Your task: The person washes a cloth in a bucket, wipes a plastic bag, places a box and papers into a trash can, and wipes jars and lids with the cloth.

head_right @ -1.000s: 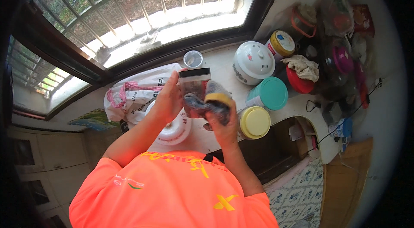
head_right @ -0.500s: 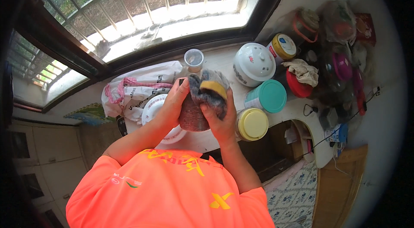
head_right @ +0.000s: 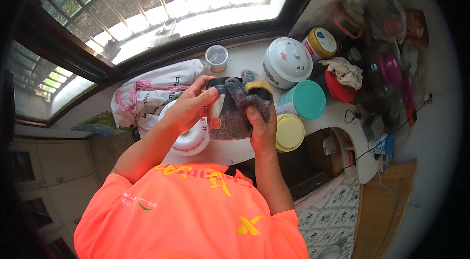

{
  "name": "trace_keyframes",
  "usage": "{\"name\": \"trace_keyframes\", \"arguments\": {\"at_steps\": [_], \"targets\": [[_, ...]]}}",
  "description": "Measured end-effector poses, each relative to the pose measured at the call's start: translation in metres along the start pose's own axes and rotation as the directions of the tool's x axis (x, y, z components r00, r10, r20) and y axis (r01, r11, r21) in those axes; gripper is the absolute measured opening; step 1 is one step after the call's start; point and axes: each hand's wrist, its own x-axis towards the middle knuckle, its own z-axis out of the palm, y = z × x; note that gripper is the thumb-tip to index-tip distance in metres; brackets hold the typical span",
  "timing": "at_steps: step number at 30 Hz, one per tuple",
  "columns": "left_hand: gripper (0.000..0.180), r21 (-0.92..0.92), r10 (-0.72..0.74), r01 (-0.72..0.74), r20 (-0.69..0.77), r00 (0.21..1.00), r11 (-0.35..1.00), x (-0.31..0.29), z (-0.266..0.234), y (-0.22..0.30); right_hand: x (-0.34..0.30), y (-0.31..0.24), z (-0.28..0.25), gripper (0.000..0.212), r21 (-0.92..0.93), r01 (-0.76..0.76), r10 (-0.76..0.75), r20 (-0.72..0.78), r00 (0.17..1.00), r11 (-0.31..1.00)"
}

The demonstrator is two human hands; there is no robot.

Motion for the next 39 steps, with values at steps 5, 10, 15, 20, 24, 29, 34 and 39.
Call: {"name": "trace_keyframes", "arguments": {"at_steps": [5,10,15,20,24,29,34,39], "targets": [[0.044,0.208,0.155,-0.128,-0.117,0.981,0.970,0.007,0.002,-0.011,-0.013,0.010,-0.004,0.041,-0.398,0.144,-0.120,0.086,0.989,0.906],[0.040,0.506,0.308,-0.164,-0.216,0.927,0.847,0.020,-0.006,-0.019,-0.018,0.013,-0.001,0.045,-0.761,0.570,-0.378,0.452,0.808,0.310],[0.050,0.590,0.648,-0.425,-0.232,0.725,0.687,0.033,-0.025,0.003,-0.044,0.041,-0.019,0.045,-0.844,0.355,-0.250,0.272,0.929,0.402],[0.061,0.734,0.656,-0.348,-0.172,0.735,0.583,0.057,-0.059,0.036,-0.058,0.067,-0.045,0.046,-0.803,0.039,-0.086,-0.016,0.996,0.595],[0.075,0.925,0.579,-0.163,-0.072,0.812,0.344,0.069,-0.062,0.030,-0.062,0.067,-0.059,0.048,-0.786,-0.026,-0.040,-0.065,0.997,0.617],[0.079,0.969,0.342,-0.236,0.198,0.918,0.070,0.086,-0.047,0.011,-0.065,0.060,-0.061,0.049,-0.762,-0.125,0.041,-0.128,0.991,0.636],[0.081,0.968,0.234,-0.213,0.240,0.942,-0.134,0.094,-0.053,-0.004,-0.061,0.042,-0.047,0.045,-0.666,-0.127,0.028,-0.157,0.987,0.735],[0.085,0.971,0.227,-0.181,0.214,0.950,-0.155,0.095,-0.063,-0.007,-0.022,0.023,-0.025,0.043,-0.702,-0.049,-0.142,-0.210,0.967,0.710]]}}
